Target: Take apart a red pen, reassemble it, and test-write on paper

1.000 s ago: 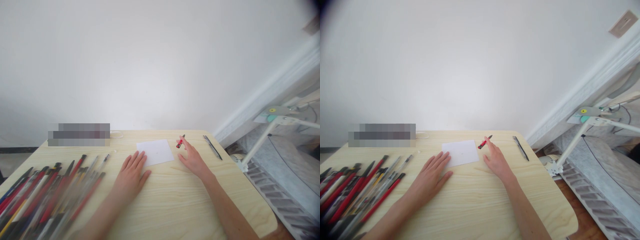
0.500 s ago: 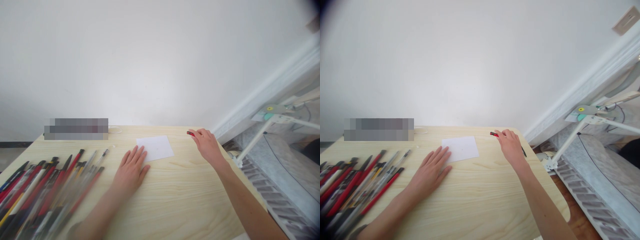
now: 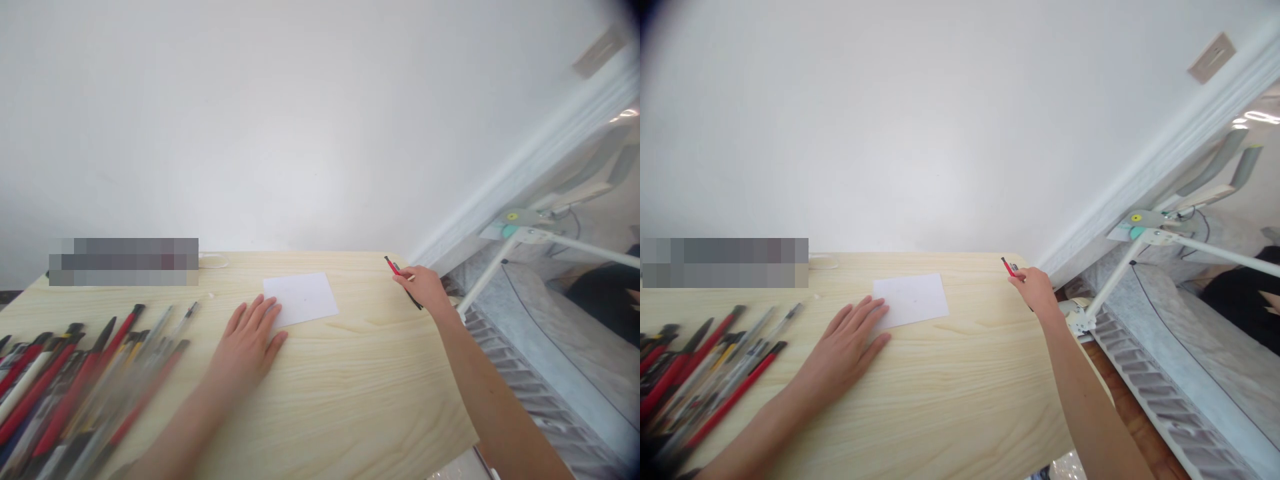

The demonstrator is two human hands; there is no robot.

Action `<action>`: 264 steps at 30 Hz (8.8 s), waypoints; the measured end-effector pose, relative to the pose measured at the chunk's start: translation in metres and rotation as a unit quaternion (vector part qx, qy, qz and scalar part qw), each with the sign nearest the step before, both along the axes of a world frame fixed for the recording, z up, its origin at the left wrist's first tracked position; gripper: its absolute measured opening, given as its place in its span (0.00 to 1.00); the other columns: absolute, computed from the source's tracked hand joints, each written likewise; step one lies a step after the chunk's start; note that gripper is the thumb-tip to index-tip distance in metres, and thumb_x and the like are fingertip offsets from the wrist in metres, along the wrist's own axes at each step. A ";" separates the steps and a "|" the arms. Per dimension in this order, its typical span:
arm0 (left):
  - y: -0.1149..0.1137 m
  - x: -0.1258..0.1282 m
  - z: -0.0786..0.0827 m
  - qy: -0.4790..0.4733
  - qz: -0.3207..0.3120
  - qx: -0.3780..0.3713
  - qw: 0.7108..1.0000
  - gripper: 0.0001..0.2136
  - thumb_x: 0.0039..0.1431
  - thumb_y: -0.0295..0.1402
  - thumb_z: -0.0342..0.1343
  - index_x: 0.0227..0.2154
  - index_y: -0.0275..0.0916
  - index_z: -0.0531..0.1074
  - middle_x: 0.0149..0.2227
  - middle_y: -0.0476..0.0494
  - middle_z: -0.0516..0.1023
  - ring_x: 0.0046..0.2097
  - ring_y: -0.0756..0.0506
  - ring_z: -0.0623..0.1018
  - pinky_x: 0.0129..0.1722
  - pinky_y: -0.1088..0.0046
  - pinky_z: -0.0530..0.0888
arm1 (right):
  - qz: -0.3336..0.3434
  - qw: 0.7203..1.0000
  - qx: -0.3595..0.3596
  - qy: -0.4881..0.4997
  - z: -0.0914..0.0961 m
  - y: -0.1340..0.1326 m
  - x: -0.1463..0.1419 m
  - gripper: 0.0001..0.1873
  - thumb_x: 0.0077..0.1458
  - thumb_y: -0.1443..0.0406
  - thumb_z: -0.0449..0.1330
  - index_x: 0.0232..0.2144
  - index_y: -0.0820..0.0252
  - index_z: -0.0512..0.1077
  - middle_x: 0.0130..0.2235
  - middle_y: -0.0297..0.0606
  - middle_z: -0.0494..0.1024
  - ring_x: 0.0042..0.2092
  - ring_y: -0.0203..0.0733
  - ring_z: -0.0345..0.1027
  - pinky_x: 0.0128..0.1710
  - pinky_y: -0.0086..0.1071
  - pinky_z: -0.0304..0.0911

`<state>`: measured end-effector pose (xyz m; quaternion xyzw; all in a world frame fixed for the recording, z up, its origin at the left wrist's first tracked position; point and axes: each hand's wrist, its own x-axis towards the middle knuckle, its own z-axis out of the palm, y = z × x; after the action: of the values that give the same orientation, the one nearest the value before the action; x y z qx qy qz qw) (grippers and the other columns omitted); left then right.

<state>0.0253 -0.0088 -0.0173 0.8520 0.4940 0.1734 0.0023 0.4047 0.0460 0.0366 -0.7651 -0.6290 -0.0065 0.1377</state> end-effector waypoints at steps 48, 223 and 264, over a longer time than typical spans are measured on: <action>-0.006 0.000 0.025 -0.054 0.116 0.006 0.992 0.11 0.58 0.36 0.47 0.41 0.36 0.66 0.43 0.36 0.68 0.45 0.37 0.68 0.44 0.56 0.65 | 0.228 0.968 0.083 0.065 -0.040 -0.031 -0.162 0.12 0.56 0.63 0.50 0.40 0.53 0.71 0.42 0.39 0.73 0.44 0.45 0.64 0.42 0.38 0.62; 0.002 -0.015 0.034 -0.323 0.095 -0.186 0.923 0.18 0.60 0.41 0.44 0.22 0.38 0.71 0.23 0.48 0.75 0.25 0.50 0.73 0.27 0.75 0.67 | 0.333 0.891 0.197 0.236 -0.028 -0.034 -0.181 0.06 0.53 0.61 0.59 0.29 0.57 0.73 0.28 0.36 0.71 0.33 0.38 0.63 0.34 0.33 0.61; 0.007 -0.021 0.026 -0.298 0.053 -0.184 0.935 0.12 0.54 0.39 0.53 0.39 0.39 0.70 0.34 0.45 0.77 0.32 0.48 0.74 0.31 0.75 0.70 | 0.346 0.879 0.149 0.291 -0.034 -0.031 -0.178 0.06 0.52 0.61 0.59 0.33 0.56 0.72 0.33 0.37 0.75 0.37 0.40 0.66 0.38 0.35 0.64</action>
<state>0.0048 -0.0016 0.0089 0.7185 0.5387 0.3247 0.2969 0.2267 0.0146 0.0030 -0.4364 -0.7769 0.1708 0.4204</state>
